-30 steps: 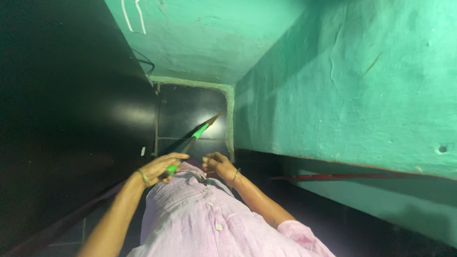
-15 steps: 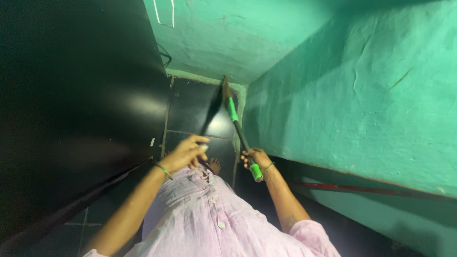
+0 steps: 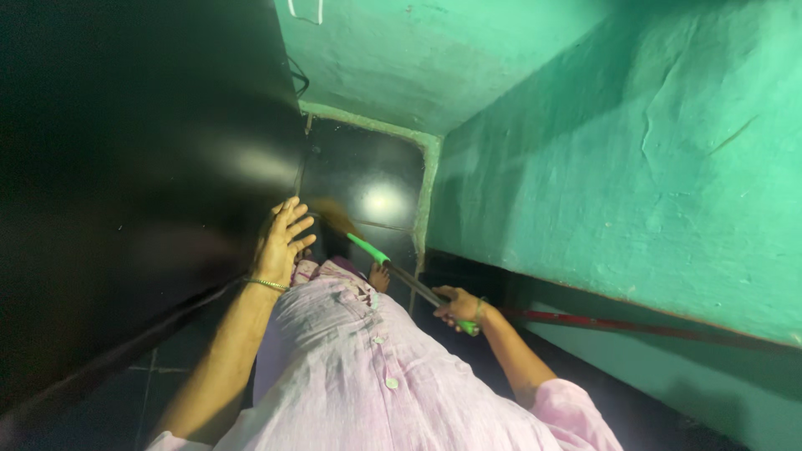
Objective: The person sweeps the floor in a narrow space between a black cabinet and a wall using a broom.
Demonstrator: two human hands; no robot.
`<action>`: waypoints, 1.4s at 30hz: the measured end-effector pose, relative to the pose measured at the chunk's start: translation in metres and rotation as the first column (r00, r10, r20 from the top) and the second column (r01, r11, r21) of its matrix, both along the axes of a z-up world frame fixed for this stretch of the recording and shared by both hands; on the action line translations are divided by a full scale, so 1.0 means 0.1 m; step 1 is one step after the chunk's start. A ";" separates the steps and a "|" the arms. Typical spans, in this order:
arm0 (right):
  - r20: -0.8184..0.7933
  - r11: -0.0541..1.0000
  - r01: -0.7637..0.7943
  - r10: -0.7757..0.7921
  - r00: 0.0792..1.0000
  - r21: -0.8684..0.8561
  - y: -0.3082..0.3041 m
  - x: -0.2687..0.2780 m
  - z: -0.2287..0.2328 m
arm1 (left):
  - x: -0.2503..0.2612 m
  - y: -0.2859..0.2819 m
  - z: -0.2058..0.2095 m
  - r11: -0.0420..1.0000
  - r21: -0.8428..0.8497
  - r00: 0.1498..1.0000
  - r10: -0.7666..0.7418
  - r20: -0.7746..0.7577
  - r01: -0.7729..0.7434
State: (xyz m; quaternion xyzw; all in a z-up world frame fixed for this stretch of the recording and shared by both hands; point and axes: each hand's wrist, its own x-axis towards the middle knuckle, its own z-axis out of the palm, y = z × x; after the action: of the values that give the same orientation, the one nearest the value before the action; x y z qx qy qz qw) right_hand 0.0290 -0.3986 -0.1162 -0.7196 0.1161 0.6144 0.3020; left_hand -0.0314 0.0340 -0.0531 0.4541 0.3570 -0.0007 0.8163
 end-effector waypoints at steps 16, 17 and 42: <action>0.431 0.992 -0.092 0.118 0.895 -0.083 1.33 0.87 -1.08 | -0.39 0.11 -0.01 0.993 -0.011 0.993 0.117 -0.002 -0.117; 0.361 0.915 -0.389 0.399 0.843 -0.102 1.20 0.75 -1.08 | -0.40 0.12 0.00 0.992 0.010 0.992 0.124 0.018 -0.124; 0.050 0.985 0.159 -0.155 0.987 -0.073 -0.10 0.04 -0.55 | -0.08 0.10 0.18 0.994 0.108 0.999 -0.030 0.010 0.029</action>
State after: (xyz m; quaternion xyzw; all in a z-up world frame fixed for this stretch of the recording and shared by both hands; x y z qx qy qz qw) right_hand 0.0330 -0.4083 -0.1715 -0.7328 0.1893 0.5675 0.3241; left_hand -0.0394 0.0443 -0.0351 0.5028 0.3452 0.0090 0.7924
